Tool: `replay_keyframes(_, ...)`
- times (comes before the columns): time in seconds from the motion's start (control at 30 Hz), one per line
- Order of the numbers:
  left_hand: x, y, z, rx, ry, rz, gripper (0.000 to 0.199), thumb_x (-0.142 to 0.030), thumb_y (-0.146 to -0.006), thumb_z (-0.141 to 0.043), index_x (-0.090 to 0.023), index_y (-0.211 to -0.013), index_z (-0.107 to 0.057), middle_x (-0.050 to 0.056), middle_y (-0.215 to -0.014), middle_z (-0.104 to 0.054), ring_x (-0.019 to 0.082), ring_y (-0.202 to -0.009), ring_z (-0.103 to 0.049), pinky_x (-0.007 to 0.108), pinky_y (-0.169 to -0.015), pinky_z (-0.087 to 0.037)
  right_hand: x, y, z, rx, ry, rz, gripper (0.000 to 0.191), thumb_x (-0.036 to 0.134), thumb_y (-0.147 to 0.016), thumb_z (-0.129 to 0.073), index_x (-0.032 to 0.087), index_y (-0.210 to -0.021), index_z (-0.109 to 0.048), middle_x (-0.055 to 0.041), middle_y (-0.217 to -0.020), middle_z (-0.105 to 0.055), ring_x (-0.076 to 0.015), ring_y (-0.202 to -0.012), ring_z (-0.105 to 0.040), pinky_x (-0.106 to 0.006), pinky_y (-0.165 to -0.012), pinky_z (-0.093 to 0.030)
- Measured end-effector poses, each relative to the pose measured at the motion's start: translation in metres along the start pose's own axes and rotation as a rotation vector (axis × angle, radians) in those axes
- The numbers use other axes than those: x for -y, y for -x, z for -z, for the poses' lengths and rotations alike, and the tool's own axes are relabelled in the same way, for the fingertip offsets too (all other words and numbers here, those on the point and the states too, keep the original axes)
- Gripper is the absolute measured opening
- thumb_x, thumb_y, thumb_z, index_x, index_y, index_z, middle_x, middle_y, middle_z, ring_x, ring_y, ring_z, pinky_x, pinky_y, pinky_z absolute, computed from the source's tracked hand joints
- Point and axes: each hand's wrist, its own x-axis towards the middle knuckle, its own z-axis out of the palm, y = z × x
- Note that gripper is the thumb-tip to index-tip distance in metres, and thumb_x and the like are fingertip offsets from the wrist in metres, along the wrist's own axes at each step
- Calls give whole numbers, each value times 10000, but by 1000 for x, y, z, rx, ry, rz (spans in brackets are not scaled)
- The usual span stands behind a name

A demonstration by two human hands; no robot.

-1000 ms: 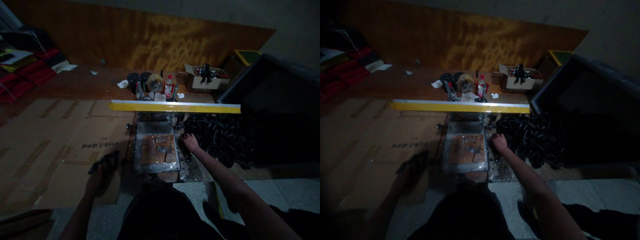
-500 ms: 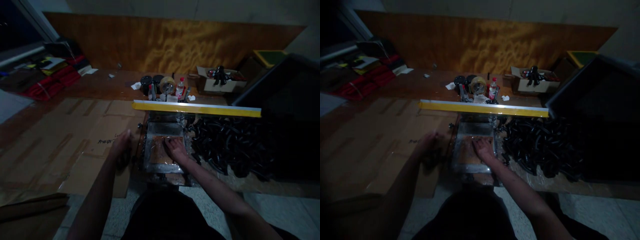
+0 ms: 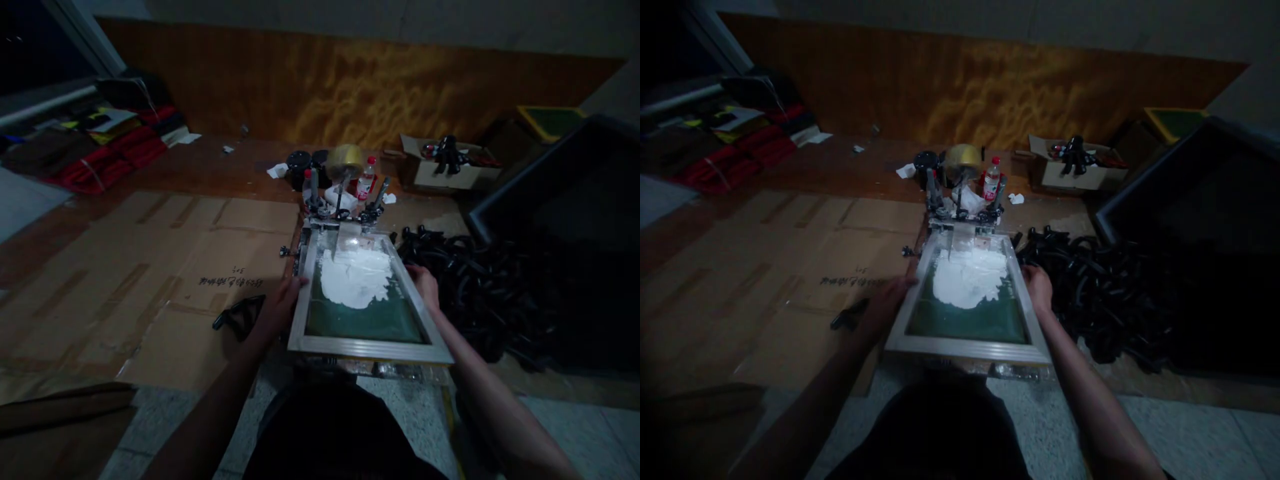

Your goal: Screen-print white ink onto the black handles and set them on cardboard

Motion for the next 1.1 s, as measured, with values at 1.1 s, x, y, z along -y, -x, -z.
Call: replay_keyframes(1.1, 61, 8, -32, 51, 55, 187, 646, -434, -853, -557, -116, -1412, -493, 145, -1117, -715, 248, -931, -687, 385, -832, -557, 92, -1, -30, 568, 290, 494, 412, 239, -923, -552, 212, -1332, -583, -86, -1121, -681, -218, -991, -624, -277, -797, -462)
